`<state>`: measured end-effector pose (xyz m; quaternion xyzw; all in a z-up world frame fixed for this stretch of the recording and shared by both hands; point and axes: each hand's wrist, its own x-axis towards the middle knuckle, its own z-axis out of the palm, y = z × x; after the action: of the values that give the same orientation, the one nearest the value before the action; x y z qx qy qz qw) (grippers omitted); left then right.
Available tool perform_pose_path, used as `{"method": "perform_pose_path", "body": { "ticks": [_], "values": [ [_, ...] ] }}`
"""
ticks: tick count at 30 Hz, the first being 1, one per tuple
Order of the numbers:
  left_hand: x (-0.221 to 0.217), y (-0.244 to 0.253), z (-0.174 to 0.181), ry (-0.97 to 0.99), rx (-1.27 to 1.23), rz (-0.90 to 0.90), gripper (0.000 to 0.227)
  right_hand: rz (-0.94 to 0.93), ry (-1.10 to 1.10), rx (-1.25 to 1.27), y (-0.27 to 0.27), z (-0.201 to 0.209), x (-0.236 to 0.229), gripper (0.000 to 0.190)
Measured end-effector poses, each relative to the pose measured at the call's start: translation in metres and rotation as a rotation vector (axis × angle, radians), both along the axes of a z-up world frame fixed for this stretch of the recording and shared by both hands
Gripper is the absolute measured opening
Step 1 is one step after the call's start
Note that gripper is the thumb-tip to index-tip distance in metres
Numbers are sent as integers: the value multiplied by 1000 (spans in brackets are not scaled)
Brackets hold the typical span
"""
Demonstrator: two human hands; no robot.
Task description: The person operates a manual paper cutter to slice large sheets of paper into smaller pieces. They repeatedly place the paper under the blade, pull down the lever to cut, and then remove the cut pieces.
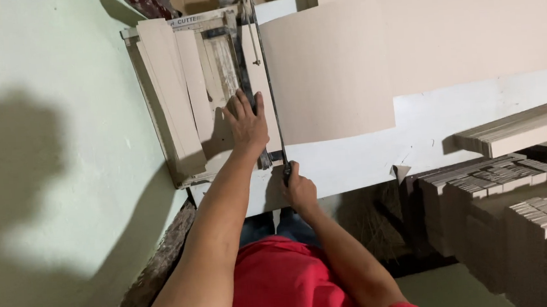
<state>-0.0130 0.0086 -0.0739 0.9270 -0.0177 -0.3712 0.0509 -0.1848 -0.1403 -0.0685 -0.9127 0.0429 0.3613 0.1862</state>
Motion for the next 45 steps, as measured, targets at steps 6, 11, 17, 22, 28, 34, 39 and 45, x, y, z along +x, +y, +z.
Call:
{"method": "perform_pose_path", "body": {
  "ticks": [6,11,17,22,28,34,39,45],
  "values": [
    [2,3,21,-93,-18,9,123,-222,196,249,-1,143,49,71],
    [-21,4,-58,-353,-174,-311,40,-405,342,515,6,254,96,68],
    [-58,53,-64,-656,-413,-774,12,-845,381,616,-63,74,41,62],
    [-38,140,-33,-671,-225,-728,23,-1052,265,622,-67,45,62,76],
    [-8,161,93,-223,61,-307,61,-1342,146,891,-90,-8,77,57],
    [-2,147,97,-189,-146,611,102,-1415,81,1055,-114,-28,35,26],
    [-1,140,100,-256,-209,660,88,-1247,127,797,-65,-5,55,30],
    [15,90,133,-378,76,95,67,-1099,115,709,-57,0,79,43]
  ]
}}
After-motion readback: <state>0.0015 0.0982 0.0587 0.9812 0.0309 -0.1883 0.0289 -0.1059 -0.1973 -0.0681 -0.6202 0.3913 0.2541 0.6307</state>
